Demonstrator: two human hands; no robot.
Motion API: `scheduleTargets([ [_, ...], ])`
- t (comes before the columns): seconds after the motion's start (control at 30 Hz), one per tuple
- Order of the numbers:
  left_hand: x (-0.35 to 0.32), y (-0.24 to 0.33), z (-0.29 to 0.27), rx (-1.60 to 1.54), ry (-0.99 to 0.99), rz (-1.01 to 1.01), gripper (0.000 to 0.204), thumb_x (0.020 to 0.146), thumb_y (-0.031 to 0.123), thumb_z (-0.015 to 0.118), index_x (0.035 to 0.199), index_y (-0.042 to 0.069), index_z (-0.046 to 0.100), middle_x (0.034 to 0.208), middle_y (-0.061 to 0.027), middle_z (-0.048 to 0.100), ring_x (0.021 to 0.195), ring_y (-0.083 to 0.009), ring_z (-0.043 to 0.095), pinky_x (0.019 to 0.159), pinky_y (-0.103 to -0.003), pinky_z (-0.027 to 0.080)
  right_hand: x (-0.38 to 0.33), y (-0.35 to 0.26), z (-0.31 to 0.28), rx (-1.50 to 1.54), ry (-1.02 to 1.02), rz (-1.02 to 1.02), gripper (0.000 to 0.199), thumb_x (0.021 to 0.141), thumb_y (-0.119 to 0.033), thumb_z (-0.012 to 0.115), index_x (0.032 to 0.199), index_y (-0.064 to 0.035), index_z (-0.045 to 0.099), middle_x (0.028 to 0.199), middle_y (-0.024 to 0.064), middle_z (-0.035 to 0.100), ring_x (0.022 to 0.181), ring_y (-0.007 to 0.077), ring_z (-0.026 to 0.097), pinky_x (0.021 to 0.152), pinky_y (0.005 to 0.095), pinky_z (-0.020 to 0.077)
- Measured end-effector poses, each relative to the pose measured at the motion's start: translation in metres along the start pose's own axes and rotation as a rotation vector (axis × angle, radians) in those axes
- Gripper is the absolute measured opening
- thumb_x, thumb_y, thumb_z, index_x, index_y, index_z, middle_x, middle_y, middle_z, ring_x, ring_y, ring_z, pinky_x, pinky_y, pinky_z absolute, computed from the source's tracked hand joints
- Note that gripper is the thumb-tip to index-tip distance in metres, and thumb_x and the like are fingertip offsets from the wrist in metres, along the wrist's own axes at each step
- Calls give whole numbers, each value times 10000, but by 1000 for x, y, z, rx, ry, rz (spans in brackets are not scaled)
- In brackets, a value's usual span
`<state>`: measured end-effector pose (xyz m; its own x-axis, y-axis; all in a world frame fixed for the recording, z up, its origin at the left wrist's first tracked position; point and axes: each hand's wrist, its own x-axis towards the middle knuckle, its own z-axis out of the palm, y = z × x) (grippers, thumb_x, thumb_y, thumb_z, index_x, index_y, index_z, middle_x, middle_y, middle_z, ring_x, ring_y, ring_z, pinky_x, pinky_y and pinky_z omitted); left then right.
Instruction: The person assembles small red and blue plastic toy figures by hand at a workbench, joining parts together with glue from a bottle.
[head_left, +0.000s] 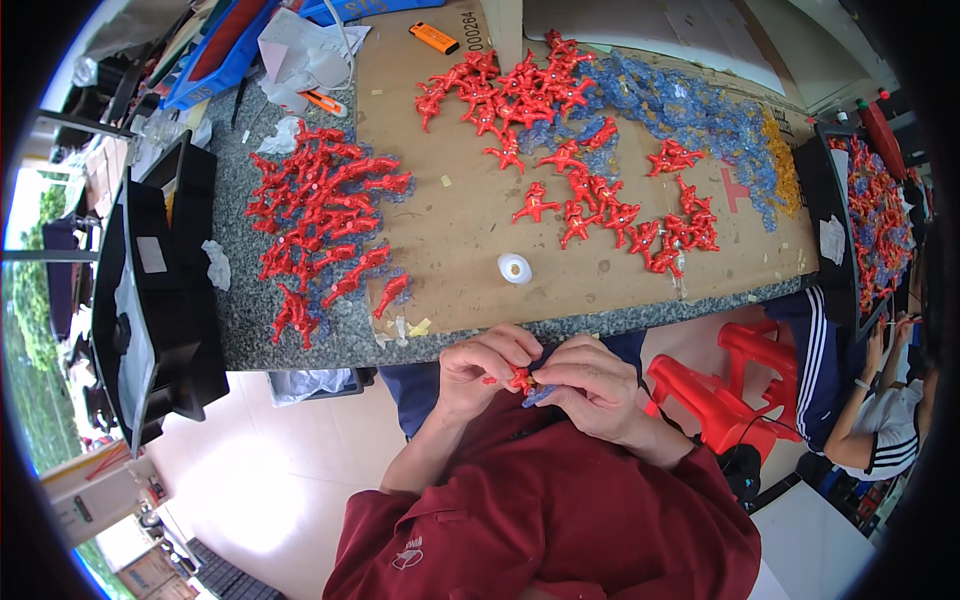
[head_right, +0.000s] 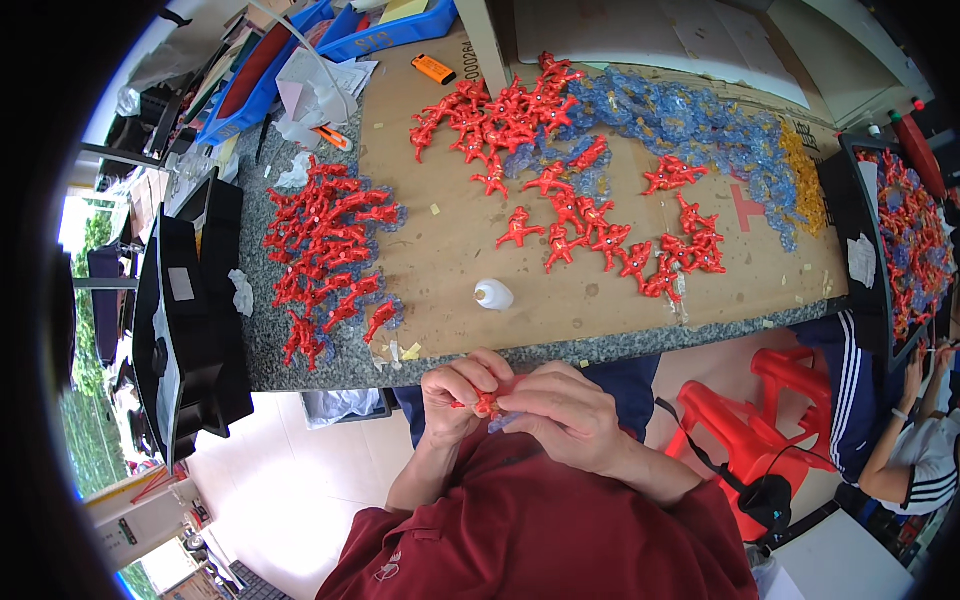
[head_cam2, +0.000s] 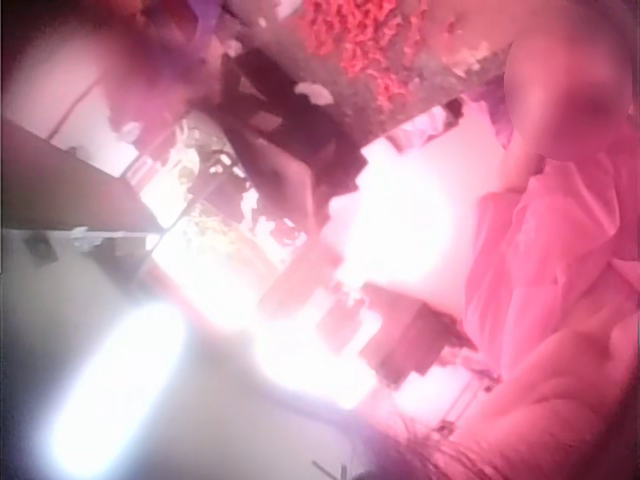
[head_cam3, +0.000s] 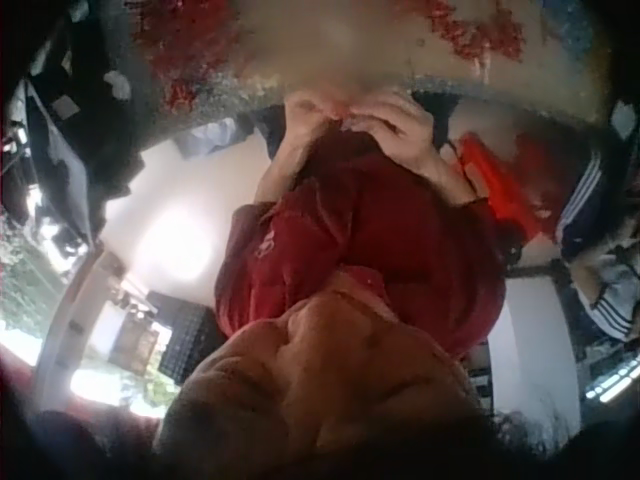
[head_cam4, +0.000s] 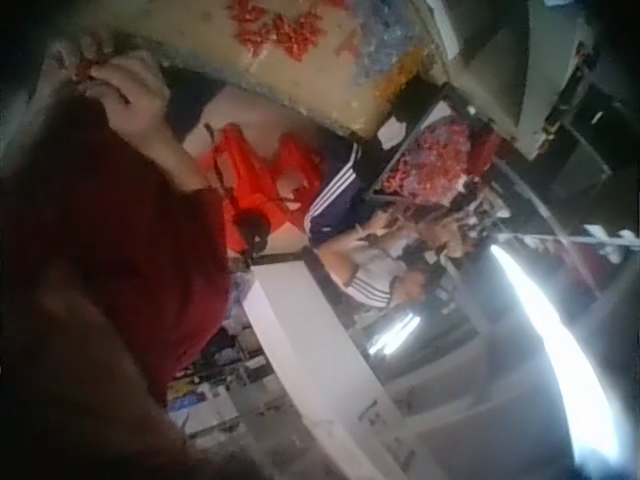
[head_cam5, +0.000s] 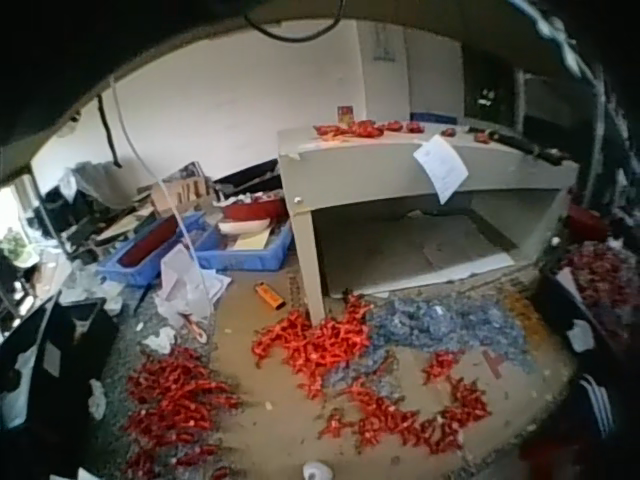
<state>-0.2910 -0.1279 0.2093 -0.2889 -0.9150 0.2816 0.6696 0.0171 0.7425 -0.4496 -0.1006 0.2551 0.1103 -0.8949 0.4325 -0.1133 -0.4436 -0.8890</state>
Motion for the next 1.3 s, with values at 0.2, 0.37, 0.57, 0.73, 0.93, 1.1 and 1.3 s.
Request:
scheduleTargets([
  [0.2, 3, 9, -3, 53, -106, -93, 44, 723, 30, 666, 721, 30, 622, 815, -107, 628, 849, -291, 583, 721, -385, 473, -2, 3, 0, -29, 1, -107, 332, 536, 16, 725, 860, -1, 655, 782, 93, 630, 690, 223, 590, 600, 290, 480],
  [0.37, 0, 5, -3, -9, -68, -54, 50, 712, -11, 652, 726, 27, 623, 810, -116, 629, 816, -295, 594, 707, -384, 487, -2, 1, 5, -69, 29, -156, 356, 502, 29, 720, 850, 3, 652, 778, 94, 625, 677, 229, 589, 591, 296, 481],
  [0.57, 11, 26, -4, 321, -215, -33, 124, 665, -70, 639, 728, 35, 628, 787, -112, 636, 784, -281, 609, 701, -383, 508, -3, 4, 2, -4, -18, -165, 349, 532, 25, 728, 869, 8, 638, 767, 98, 620, 667, 238, 586, 580, 303, 475],
  [0.73, 12, 29, -3, 375, -243, -49, 137, 651, -81, 641, 717, 38, 627, 784, -104, 636, 782, -264, 609, 702, -364, 508, -6, 9, 3, 33, -34, -160, 331, 556, 1, 735, 872, 11, 635, 769, 99, 622, 668, 239, 586, 582, 304, 471],
  [0.93, 14, 35, -2, 378, -227, -49, 125, 653, -67, 650, 720, 36, 630, 803, -104, 637, 786, -258, 603, 705, -354, 499, -4, 10, 6, 83, -34, -129, 313, 587, -3, 734, 883, 9, 633, 778, 97, 629, 679, 232, 590, 601, 303, 469],
  [1.1, 18, 53, -6, 503, -178, -61, 133, 655, -45, 657, 753, 45, 649, 820, -93, 638, 798, -248, 600, 688, -340, 486, 7, 15, 5, 93, -84, -65, 330, 596, -10, 740, 906, 7, 628, 823, 102, 630, 743, 237, 594, 651, 313, 470],
  [1.3, 57, 84, 7, 1777, -34, 306, 210, 634, 2, 664, 829, 77, 654, 816, -38, 613, 829, -227, 552, 773, -356, 387, 25, 24, -8, -258, 138, 173, 372, 608, -49, 743, 946, 8, 600, 921, 117, 610, 830, 258, 573, 727, 322, 455],
])
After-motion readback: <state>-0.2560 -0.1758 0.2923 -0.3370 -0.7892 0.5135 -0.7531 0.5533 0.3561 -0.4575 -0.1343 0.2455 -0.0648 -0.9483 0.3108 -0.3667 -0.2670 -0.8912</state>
